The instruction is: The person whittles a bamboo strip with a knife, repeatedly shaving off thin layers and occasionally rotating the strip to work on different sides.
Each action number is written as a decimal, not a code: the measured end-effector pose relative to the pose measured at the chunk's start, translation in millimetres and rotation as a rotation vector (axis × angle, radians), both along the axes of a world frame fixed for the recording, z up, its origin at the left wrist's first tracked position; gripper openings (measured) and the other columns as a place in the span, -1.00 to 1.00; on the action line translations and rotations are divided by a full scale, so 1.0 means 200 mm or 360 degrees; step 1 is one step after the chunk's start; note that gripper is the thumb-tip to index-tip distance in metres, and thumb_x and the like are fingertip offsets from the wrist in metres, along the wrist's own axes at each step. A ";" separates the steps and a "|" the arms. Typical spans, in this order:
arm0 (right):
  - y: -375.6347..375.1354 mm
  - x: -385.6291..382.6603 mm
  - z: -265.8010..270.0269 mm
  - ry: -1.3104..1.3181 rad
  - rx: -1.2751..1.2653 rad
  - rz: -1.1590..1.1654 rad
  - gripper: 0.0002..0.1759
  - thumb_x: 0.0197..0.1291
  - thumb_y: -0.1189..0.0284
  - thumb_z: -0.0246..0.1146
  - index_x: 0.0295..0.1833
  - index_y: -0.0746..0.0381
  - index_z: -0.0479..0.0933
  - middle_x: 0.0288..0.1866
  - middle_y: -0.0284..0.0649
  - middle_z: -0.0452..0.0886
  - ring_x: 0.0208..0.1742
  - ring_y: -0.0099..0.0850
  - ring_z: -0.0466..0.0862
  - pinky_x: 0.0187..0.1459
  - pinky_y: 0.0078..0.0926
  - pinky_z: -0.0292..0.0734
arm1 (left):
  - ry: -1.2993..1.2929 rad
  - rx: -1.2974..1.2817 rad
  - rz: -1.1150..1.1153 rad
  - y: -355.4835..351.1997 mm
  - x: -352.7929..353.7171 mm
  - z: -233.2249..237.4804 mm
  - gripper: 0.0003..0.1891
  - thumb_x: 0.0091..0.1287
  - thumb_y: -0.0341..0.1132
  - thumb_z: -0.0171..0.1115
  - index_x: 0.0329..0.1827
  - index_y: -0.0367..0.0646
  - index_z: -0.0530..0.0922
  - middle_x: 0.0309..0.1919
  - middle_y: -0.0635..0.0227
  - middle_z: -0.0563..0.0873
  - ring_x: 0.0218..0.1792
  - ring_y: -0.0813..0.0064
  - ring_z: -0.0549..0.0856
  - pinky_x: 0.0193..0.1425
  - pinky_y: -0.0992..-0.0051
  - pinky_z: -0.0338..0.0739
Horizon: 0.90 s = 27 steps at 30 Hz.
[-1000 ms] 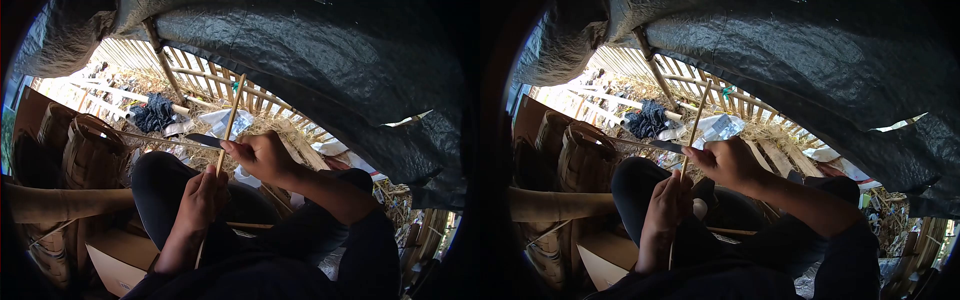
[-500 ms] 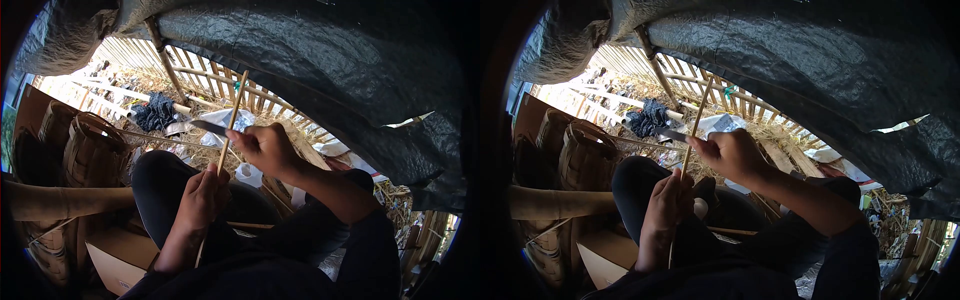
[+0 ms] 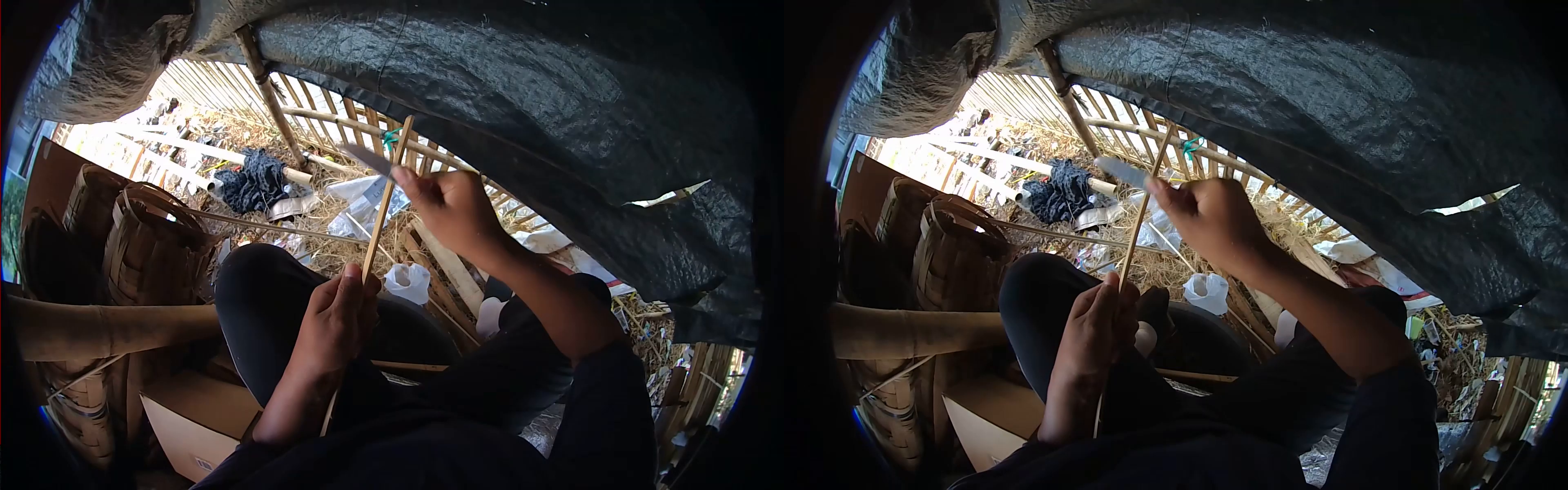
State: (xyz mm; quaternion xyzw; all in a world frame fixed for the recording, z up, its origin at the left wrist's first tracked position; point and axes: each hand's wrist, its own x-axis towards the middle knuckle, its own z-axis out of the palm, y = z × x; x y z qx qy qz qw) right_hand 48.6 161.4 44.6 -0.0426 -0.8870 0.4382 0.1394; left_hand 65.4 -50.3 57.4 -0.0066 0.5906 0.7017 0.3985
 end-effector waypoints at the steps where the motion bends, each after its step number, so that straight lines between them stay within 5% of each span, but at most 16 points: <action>1: -0.06 0.04 -0.01 0.0017 0.0059 0.0049 -0.32 0.34 0.02 0.21 -0.71 0.31 0.46 -0.83 -0.24 0.40 -0.79 -0.45 0.41 -0.64 -0.39 0.27 | 0.0004 0.0007 0.0005 0.00 0.00 -0.01 -0.54 0.56 0.06 -0.14 -0.39 -0.10 0.40 -0.70 0.62 0.28 -0.72 0.78 0.23 -0.67 0.66 0.06; 3: -0.11 0.08 -0.08 0.0041 -0.0082 0.0201 -0.30 0.32 -0.03 0.20 -0.72 0.29 0.46 -0.83 -0.21 0.39 -0.79 -0.43 0.41 -0.61 -0.39 0.30 | 0.0038 -0.0086 0.0055 0.00 0.00 -0.03 -0.54 0.55 0.06 -0.11 -0.40 -0.11 0.39 -0.68 0.61 0.29 -0.70 0.78 0.25 -0.64 0.67 0.08; 6: 0.05 -0.04 -0.03 -0.0125 0.0037 -0.0052 -0.25 0.35 -0.09 0.13 -0.72 0.29 0.46 -0.85 -0.26 0.34 -0.80 -0.49 0.36 -0.64 -0.42 0.26 | 0.0097 -0.0122 0.0098 0.02 0.01 0.00 -0.54 0.55 0.05 -0.09 -0.40 -0.13 0.39 -0.67 0.60 0.32 -0.68 0.78 0.26 -0.60 0.68 0.11; 11: 0.00 -0.01 -0.13 0.0091 -0.0198 -0.0075 -0.32 0.38 0.03 0.16 -0.65 0.37 0.49 -0.86 -0.26 0.32 -0.80 -0.52 0.31 -0.65 -0.38 0.20 | 0.0163 -0.0166 0.0078 0.01 0.03 -0.01 -0.54 0.55 0.04 -0.08 -0.39 -0.16 0.41 -0.66 0.60 0.34 -0.66 0.79 0.28 -0.58 0.68 0.15; 27: -0.06 0.08 -0.11 -0.0216 -0.0341 0.0244 -0.34 0.39 0.05 0.16 -0.69 0.28 0.43 -0.79 -0.45 0.30 -0.68 -0.66 0.24 -0.60 -0.46 0.16 | 0.0084 -0.0212 0.0110 -0.03 0.00 0.05 -0.53 0.55 0.06 -0.12 -0.32 -0.17 0.46 -0.67 0.63 0.32 -0.66 0.81 0.28 -0.59 0.68 0.14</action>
